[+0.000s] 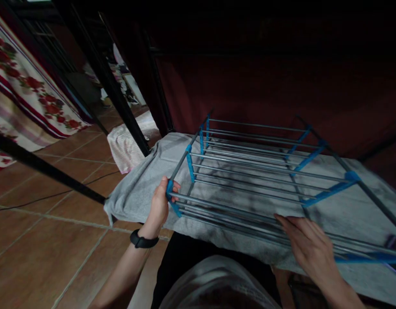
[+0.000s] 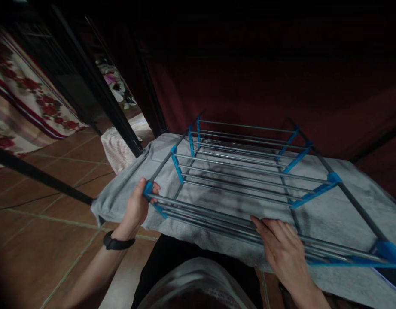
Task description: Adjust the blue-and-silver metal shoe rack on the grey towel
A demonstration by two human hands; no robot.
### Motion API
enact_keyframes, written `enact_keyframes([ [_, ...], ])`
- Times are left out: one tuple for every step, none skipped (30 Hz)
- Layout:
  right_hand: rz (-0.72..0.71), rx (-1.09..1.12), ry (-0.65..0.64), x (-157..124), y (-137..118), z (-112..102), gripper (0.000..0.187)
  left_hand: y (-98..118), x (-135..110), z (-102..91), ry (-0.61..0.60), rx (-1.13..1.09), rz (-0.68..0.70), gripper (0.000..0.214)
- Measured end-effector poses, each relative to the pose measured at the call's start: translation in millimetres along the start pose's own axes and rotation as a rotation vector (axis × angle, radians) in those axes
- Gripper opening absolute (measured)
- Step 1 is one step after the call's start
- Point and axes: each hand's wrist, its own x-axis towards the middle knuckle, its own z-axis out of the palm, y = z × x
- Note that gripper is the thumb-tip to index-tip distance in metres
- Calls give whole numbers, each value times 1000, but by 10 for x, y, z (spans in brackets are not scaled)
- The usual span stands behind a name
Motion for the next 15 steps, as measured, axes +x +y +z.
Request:
enact_keyframes([
  [11, 3, 1, 7, -13, 3, 43, 5, 3, -1, -3, 0, -1, 53],
  [25, 7, -1, 21, -27, 1, 43, 11, 5, -3, -9, 0, -4, 52],
  [38, 11, -6, 41, -39, -5, 43, 18, 6, -6, -16, 2, -8, 51],
  [48, 16, -17, 66, -48, -18, 43, 27, 6, -9, -25, 2, -14, 49],
  [51, 21, -33, 90, -55, -36, 43, 39, 4, -11, -36, 0, -20, 48],
  [50, 24, -46, 109, -60, -58, 44, 54, 1, -13, -47, -3, -26, 47],
  [48, 22, -52, 112, -64, -83, 44, 73, -1, -13, -62, -7, -34, 47],
  [54, 12, -37, 93, -71, -106, 46, 98, -2, -12, -77, -8, -44, 48],
  [72, -5, 2, 45, -85, -124, 47, 125, 0, -12, -94, -4, -55, 48],
  [98, -21, 63, -36, -109, -130, 47, 152, 5, -14, -110, 6, -65, 49],
  [122, -30, 129, -147, -147, -119, 46, 174, 15, -22, -128, 16, -73, 51],
  [137, -23, 185, -284, -199, -89, 45, 185, 31, -39, -147, 20, -74, 53],
  [134, 7, 217, -435, -264, -36, 43, 176, 52, -70, -161, 21, -63, 56],
  [110, 56, 199, -591, -336, 37, 41, 142, 79, -118, -153, 43, -27, 58],
  [87, 124, 145, -741, -408, 128, 40, 74, 109, -187, -128, 86, 31, 60],
])
